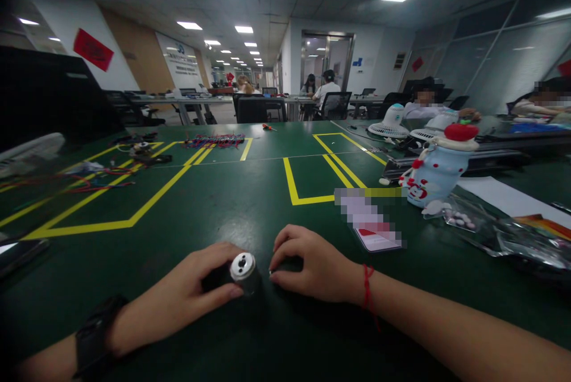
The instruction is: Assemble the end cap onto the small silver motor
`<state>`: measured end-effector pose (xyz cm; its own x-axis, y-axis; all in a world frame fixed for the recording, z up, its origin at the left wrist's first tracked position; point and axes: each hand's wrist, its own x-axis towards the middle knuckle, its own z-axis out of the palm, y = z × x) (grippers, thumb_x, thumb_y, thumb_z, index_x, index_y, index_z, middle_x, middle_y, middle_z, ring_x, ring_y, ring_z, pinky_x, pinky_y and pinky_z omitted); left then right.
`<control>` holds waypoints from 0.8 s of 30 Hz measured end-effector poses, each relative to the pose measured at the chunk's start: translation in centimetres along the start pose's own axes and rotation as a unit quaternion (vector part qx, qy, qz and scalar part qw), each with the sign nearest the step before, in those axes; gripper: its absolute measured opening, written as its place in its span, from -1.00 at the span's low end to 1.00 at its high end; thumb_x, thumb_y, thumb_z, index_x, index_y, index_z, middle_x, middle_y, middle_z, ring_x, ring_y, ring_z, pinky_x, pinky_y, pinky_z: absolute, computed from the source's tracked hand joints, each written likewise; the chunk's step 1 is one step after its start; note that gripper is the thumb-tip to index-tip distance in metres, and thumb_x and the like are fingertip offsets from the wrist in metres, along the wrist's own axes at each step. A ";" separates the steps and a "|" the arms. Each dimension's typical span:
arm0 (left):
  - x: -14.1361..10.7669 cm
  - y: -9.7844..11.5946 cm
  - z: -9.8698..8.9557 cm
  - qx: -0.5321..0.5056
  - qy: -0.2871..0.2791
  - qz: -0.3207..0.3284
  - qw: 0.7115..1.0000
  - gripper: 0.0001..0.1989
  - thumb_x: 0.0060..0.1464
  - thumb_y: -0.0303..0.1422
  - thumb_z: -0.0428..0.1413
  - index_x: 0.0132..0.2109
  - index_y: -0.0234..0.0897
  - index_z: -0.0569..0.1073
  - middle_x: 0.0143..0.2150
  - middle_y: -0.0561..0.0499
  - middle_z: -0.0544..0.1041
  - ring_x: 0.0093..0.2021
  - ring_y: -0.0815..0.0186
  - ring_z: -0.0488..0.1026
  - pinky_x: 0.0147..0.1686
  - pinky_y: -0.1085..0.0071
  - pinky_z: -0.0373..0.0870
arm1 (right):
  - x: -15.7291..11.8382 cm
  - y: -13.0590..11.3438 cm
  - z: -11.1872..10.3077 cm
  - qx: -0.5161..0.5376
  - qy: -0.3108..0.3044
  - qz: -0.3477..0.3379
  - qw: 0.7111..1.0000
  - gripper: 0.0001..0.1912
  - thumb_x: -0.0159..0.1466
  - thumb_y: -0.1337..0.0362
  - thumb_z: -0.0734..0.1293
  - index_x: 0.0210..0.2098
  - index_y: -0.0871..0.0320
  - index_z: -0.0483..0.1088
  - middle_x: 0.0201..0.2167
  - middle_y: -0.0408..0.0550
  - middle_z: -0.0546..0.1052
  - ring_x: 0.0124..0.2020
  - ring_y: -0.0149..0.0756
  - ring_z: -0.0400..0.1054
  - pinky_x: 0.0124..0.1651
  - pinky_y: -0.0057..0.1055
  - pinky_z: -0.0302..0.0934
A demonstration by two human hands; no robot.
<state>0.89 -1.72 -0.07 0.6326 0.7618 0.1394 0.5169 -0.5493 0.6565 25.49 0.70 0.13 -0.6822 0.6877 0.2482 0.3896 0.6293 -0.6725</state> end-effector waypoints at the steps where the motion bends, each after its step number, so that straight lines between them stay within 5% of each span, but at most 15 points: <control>1: 0.0 0.0 0.0 0.001 0.000 0.000 1.000 -0.81 0.17 -0.36 0.14 -0.06 -0.16 0.37 -0.14 0.04 0.46 -0.18 0.23 0.37 -0.19 0.34 0.27 | 0.2 -0.3 0.2 0.007 0.022 0.001 1.000 -0.91 0.13 0.32 0.40 -0.32 0.13 0.49 -0.19 -0.07 0.40 -0.17 -0.31 0.31 -0.09 -0.32 0.22; 5: 0.0 -0.2 0.2 0.002 0.007 -0.003 1.000 -0.84 0.16 -0.34 0.15 -0.11 -0.20 0.38 -0.19 0.03 0.45 -0.22 0.24 0.37 -0.23 0.35 0.27 | 1.1 -1.8 0.8 0.036 0.109 0.005 0.993 -0.90 0.18 0.29 0.38 -0.29 0.10 0.49 -0.19 -0.08 0.38 -0.16 -0.33 0.31 -0.16 -0.39 0.24; 20: 0.1 -0.3 0.4 0.003 0.010 -0.003 1.000 -0.84 0.16 -0.34 0.14 -0.10 -0.19 0.38 -0.19 0.03 0.46 -0.22 0.23 0.38 -0.22 0.35 0.28 | 1.7 -3.3 1.1 0.042 0.100 0.026 0.994 -0.86 0.17 0.25 0.37 -0.25 0.10 0.49 -0.19 -0.08 0.41 -0.22 -0.36 0.30 -0.20 -0.41 0.23; 24: 0.2 -0.2 0.2 0.006 0.009 -0.001 1.000 -0.82 0.16 -0.30 0.14 -0.10 -0.20 0.39 -0.18 0.01 0.46 -0.21 0.22 0.38 -0.21 0.34 0.28 | 1.4 -1.8 0.2 0.093 0.132 0.085 0.983 -0.79 0.25 0.17 0.29 -0.22 0.15 0.44 -0.30 -0.09 0.45 -0.33 -0.38 0.30 -0.29 -0.42 0.20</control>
<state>1.04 -1.55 -0.33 0.6201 0.7697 0.1515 0.5260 -0.5512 0.6476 23.68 0.46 1.55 -0.4231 0.8627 0.2771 0.3472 0.4368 -0.8298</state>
